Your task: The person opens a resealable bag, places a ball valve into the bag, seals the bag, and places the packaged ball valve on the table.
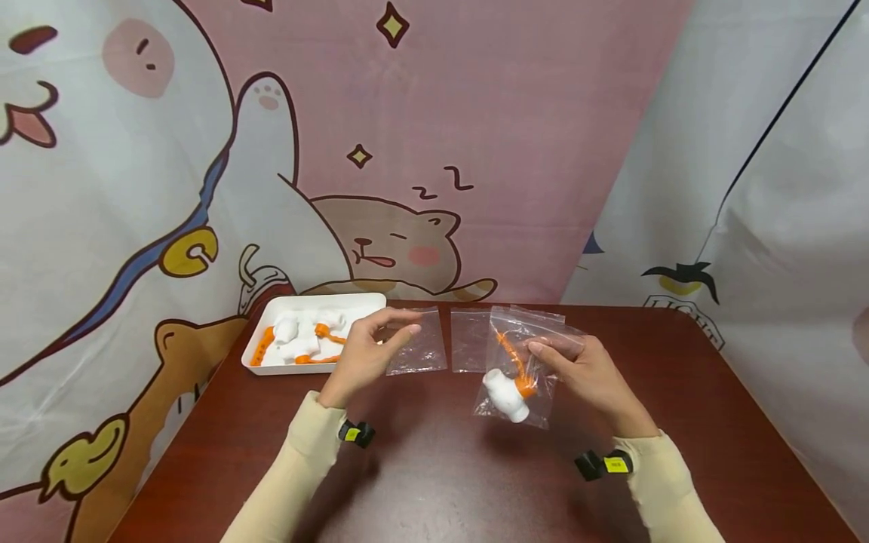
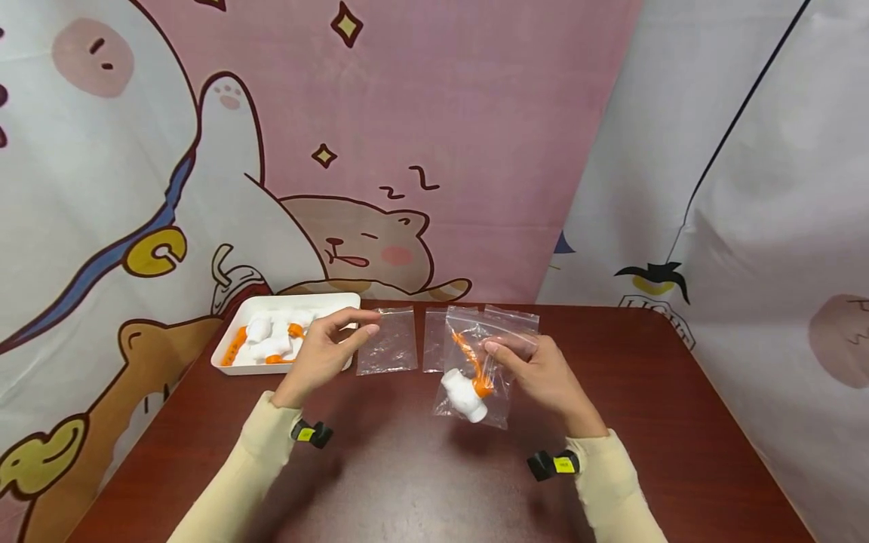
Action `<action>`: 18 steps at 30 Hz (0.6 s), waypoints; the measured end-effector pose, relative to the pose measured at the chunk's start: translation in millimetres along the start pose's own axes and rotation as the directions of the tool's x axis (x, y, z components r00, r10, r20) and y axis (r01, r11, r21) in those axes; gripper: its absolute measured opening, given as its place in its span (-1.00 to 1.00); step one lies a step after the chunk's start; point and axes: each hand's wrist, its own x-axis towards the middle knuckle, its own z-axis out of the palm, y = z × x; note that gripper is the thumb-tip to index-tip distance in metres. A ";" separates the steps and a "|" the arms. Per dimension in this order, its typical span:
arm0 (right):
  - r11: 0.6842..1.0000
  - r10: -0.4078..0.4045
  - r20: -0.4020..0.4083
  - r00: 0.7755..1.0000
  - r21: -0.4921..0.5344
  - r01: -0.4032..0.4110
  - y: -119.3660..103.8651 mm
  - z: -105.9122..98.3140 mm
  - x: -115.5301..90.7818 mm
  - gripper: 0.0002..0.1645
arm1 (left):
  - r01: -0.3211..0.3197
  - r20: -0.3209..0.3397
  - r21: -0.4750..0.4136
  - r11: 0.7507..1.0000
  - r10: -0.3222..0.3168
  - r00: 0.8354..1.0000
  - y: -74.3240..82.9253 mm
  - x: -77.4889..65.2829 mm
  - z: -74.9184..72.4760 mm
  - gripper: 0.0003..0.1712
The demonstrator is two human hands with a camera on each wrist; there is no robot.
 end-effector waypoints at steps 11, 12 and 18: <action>0.969 0.244 0.043 0.969 0.038 -0.245 32.3 -20.6 -15.6 -0.51 | 0.068 -0.094 0.336 0.939 -0.039 0.995 -84.1 -5.6 -32.9 -0.74; 0.961 0.270 0.043 0.962 0.039 -0.272 35.3 -21.9 -17.8 -0.50 | 0.072 -0.088 0.370 0.926 -0.043 0.995 -89.0 -6.7 -34.6 -0.72; 0.911 0.360 0.112 0.926 0.170 -0.375 56.2 -29.8 -32.4 -0.45 | 0.120 -0.066 0.530 0.840 -0.100 0.993 -111.9 -12.5 -38.0 -0.68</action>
